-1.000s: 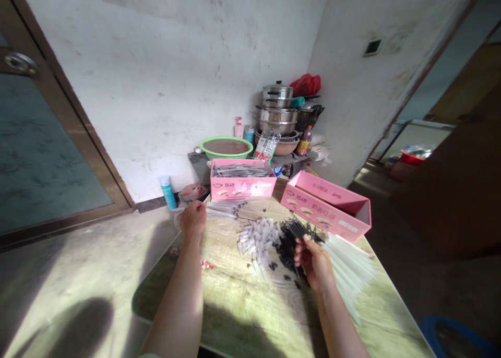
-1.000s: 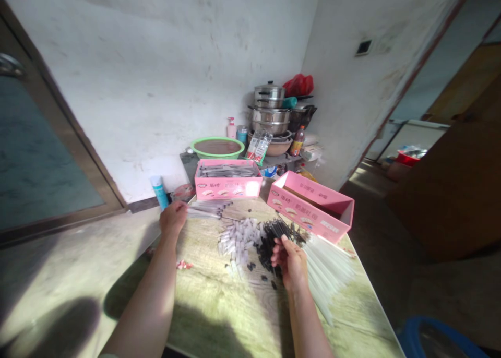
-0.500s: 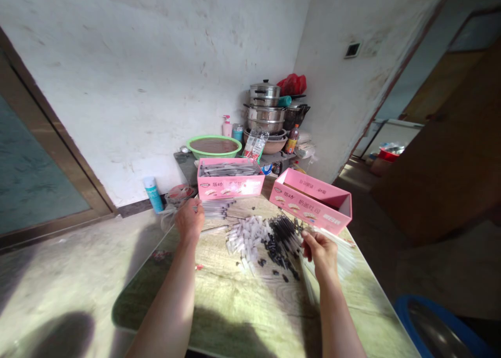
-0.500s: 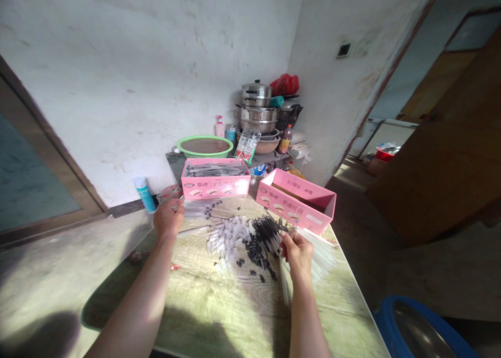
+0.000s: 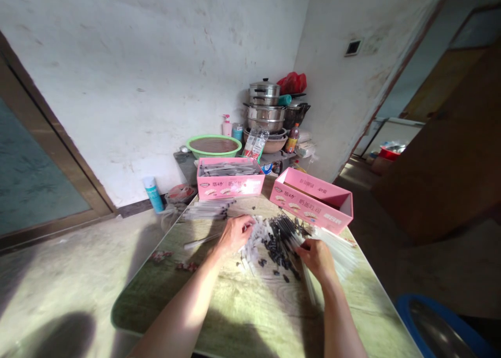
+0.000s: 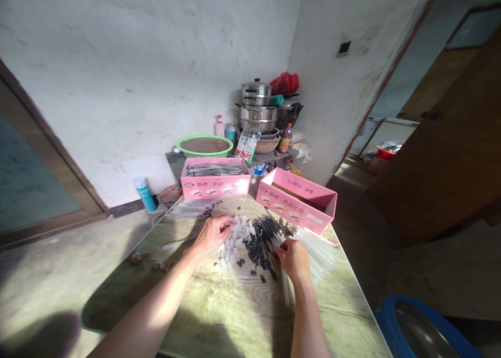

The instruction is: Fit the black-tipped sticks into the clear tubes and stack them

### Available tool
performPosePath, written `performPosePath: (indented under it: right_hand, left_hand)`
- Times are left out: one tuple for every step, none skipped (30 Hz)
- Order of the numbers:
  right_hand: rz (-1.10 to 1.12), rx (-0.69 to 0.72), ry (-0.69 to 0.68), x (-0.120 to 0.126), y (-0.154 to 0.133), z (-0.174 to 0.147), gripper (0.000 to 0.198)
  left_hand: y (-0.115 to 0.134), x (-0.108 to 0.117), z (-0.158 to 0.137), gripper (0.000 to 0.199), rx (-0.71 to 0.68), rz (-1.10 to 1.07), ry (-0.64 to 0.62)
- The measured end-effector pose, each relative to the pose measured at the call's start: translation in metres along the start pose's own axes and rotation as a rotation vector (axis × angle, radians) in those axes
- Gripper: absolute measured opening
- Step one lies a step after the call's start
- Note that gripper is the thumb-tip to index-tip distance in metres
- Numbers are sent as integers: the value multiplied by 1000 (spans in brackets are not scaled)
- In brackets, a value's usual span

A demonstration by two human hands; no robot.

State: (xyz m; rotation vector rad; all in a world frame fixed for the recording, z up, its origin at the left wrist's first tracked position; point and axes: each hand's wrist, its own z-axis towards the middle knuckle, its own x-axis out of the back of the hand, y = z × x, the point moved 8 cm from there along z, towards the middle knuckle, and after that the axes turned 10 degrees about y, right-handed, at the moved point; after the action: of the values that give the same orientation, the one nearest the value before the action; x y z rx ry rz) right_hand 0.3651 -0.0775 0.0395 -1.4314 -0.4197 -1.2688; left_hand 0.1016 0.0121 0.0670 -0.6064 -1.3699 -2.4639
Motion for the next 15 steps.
performPosePath:
  right_hand:
    - [-47, -15, -37, -1, 5, 0, 21]
    - [-86, -26, -73, -2, 8, -1, 21]
    - [-117, -35, -103, -3, 11, -2, 20]
    - [-140, -41, -120, -3, 13, -3, 19]
    - [-156, -46, -126, -3, 15, -3, 16]
    - [-169, -52, -123, -3, 16, -4, 14]
    - [-181, -60, -114, -1, 18, -4, 12]
    - [-194, -69, -106, 0, 20, -3, 10]
    - [-207, -79, -105, 1, 22, -3, 9]
    - [-219, -85, -112, 1, 23, -4, 9]
    - [-230, -86, -126, 1, 24, -4, 9]
    - [-240, -82, -139, 0, 24, -5, 9]
    - [-251, -77, -148, -2, 24, -5, 7]
    - [-264, -68, -147, -3, 23, -6, 5]
    - [-276, -58, -134, -4, 22, -6, 4]
  left_hand:
    - [3, -3, -1, 19, -17, 6, -16]
    - [5, -6, -2, 19, -34, 12, -31]
    - [7, -8, -3, 19, -49, 18, -42]
    - [8, -9, -4, 18, -60, 22, -50]
    - [8, -9, -4, 17, -66, 26, -54]
    - [8, -9, -4, 16, -68, 30, -56]
    - [8, -9, -4, 16, -67, 32, -56]
    - [7, -9, -3, 16, -64, 31, -57]
    - [7, -9, -3, 16, -60, 29, -60]
    - [8, -9, -3, 16, -59, 26, -67]
    - [9, -10, -3, 16, -61, 22, -75]
    - [11, -11, -4, 16, -68, 18, -87]
    - [15, -13, -5, 17, -80, 12, -102]
    - [19, -16, -6, 18, -99, 5, -122]
    - [25, -21, -9, 19, -123, -4, -149]
